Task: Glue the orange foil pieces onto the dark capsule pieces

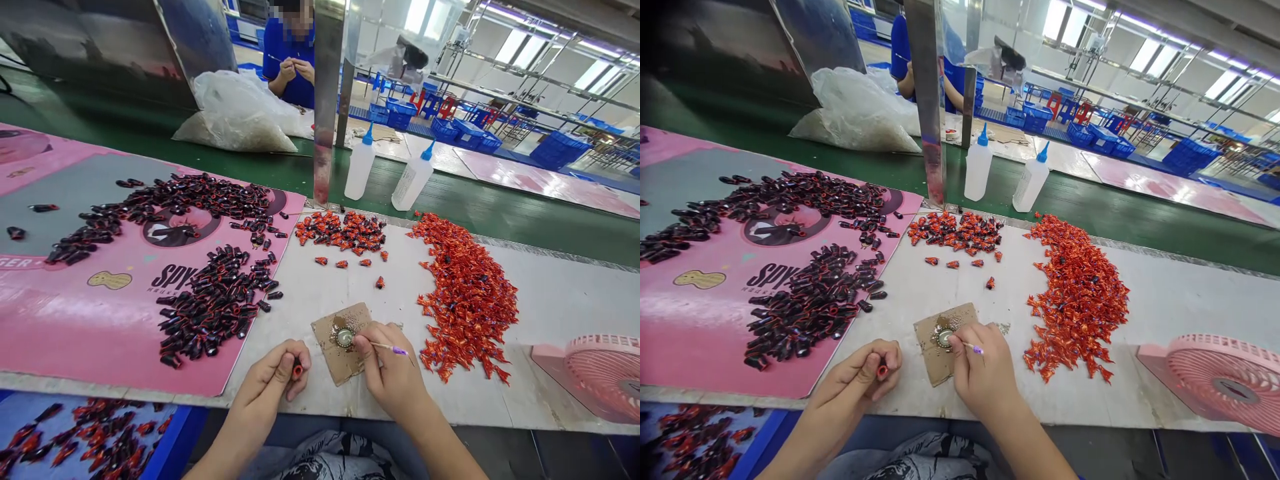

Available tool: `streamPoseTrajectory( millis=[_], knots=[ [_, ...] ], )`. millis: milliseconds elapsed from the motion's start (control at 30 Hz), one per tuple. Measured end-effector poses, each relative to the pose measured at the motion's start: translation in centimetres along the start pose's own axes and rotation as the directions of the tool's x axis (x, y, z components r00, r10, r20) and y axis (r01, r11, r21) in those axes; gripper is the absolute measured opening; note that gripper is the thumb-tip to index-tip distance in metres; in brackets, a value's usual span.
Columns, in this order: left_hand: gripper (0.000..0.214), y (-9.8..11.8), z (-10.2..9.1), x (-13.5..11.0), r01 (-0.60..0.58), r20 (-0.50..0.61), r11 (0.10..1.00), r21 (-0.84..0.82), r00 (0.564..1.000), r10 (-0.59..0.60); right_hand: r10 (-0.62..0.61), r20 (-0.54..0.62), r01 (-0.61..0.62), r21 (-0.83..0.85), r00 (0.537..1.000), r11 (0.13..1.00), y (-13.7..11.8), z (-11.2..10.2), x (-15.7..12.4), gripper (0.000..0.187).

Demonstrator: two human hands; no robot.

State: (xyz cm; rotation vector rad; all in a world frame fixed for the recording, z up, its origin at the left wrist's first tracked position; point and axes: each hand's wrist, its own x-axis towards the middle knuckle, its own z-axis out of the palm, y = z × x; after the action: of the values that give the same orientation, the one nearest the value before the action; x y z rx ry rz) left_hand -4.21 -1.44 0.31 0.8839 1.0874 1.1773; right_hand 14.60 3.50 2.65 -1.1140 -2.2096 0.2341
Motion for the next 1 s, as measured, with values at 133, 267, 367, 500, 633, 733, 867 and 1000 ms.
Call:
streamPoseTrajectory(
  millis=[133, 267, 367, 500, 633, 733, 867, 1000],
  knots=[
    [0.049, -0.3, -0.1, 0.3, -0.012, -0.001, 1.0, -0.012, 1.0, 0.012, 0.02, 0.047, -0.022, 0.047, 0.999, 0.999, 0.3, -0.1, 0.2, 0.032],
    [0.043, -0.4, -0.5, 0.6, -0.022, 0.11, 0.999, 0.034, 0.994, 0.019, 0.042, 0.049, -0.043, 0.015, 0.998, 0.999, 0.5, -0.1, 0.3, 0.034],
    [0.042, -0.2, -0.1, 0.8, -0.044, 0.06, 0.997, -0.07, 0.997, 0.048, 0.034, 0.074, -0.036, 0.031, 0.997, 0.999, 0.6, -0.1, 0.4, 0.035],
    [0.037, 0.3, 0.8, 0.9, -0.02, -0.082, 0.963, -0.268, 0.997, -0.002, 0.036, 0.054, -0.037, 0.007, 0.998, 0.999, 0.6, -0.1, 0.5, 0.034],
    [0.037, 0.6, 0.6, 1.3, -0.113, -0.175, 0.98, -0.164, 0.981, 0.084, 0.03, 0.091, -0.03, -0.002, 0.995, 1.0, 0.7, -0.1, 0.7, 0.033],
    [0.036, 0.7, 0.2, 1.6, -0.103, -0.177, 0.983, -0.15, 0.981, 0.076, 0.017, 0.082, -0.013, -0.045, 0.996, 0.999, 0.7, 0.0, 0.9, 0.034],
    [0.033, 0.7, 0.2, 1.5, 0.018, -0.142, 0.958, -0.287, 0.988, -0.062, 0.013, 0.06, -0.01, -0.055, 0.998, 0.998, 0.6, 0.3, 1.1, 0.036],
    [0.025, 0.4, 0.3, 1.5, 0.006, -0.143, 0.947, -0.322, 0.988, -0.055, 0.004, 0.05, -0.003, -0.021, 0.999, 1.0, 0.6, 0.6, 1.2, 0.035]
  ],
)
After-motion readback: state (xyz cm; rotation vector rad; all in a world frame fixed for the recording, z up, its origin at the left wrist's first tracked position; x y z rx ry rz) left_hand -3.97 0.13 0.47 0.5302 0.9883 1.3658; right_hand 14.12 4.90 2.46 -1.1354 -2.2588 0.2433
